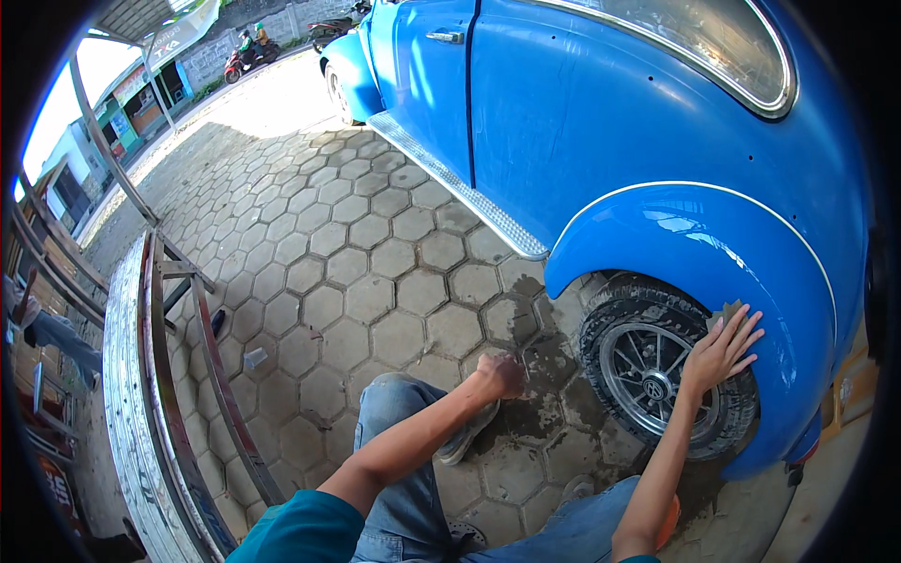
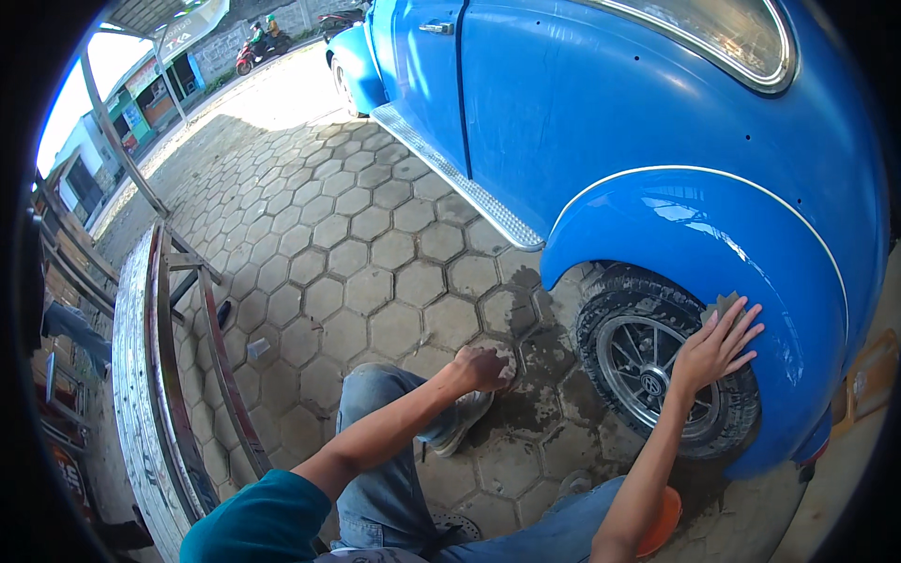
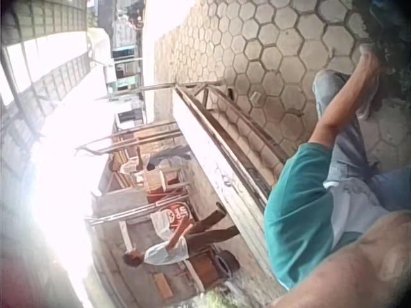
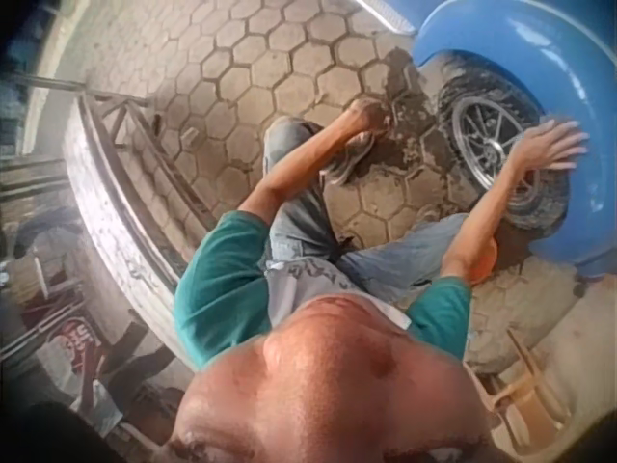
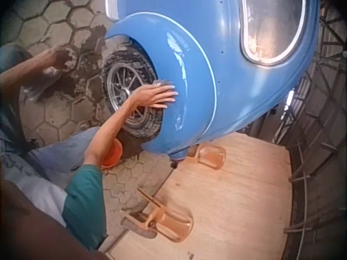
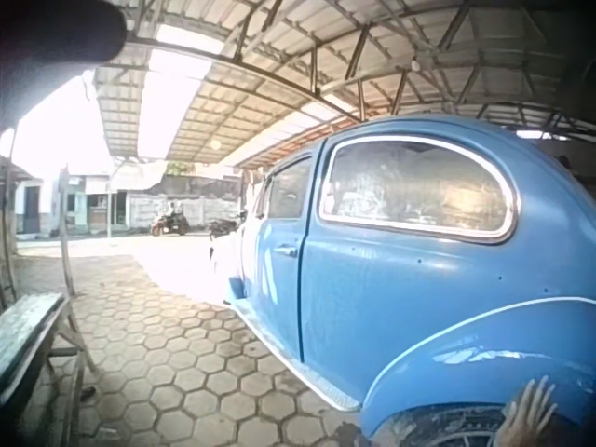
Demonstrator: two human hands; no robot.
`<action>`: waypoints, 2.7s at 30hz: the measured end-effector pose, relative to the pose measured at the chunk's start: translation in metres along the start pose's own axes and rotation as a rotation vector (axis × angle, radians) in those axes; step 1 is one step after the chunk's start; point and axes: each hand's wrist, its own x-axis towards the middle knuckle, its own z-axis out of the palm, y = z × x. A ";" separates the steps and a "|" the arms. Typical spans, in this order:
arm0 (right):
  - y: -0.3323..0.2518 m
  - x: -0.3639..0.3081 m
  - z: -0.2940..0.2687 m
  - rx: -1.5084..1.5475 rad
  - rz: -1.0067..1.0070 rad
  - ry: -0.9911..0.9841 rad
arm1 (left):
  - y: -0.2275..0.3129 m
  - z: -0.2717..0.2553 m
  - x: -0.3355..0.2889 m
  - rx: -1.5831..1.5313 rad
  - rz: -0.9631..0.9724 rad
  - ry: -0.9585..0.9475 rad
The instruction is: The person sands the fender of a car using sandpaper, periodically dipping the sandpaper into a bucket of water and rubbing the car surface.
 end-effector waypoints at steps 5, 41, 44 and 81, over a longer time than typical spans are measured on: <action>0.017 -0.007 -0.008 -0.138 0.007 -0.070 | 0.027 -0.019 -0.002 -0.002 0.087 0.067; 0.349 -0.187 -0.047 0.194 1.584 0.109 | 0.280 0.028 0.111 0.203 0.684 -0.294; 0.326 -0.158 -0.042 0.095 1.472 0.117 | 0.262 0.030 0.113 0.234 0.680 -0.260; 0.012 -0.008 -0.005 0.415 0.159 0.252 | 0.061 -0.020 0.014 0.003 0.275 -0.147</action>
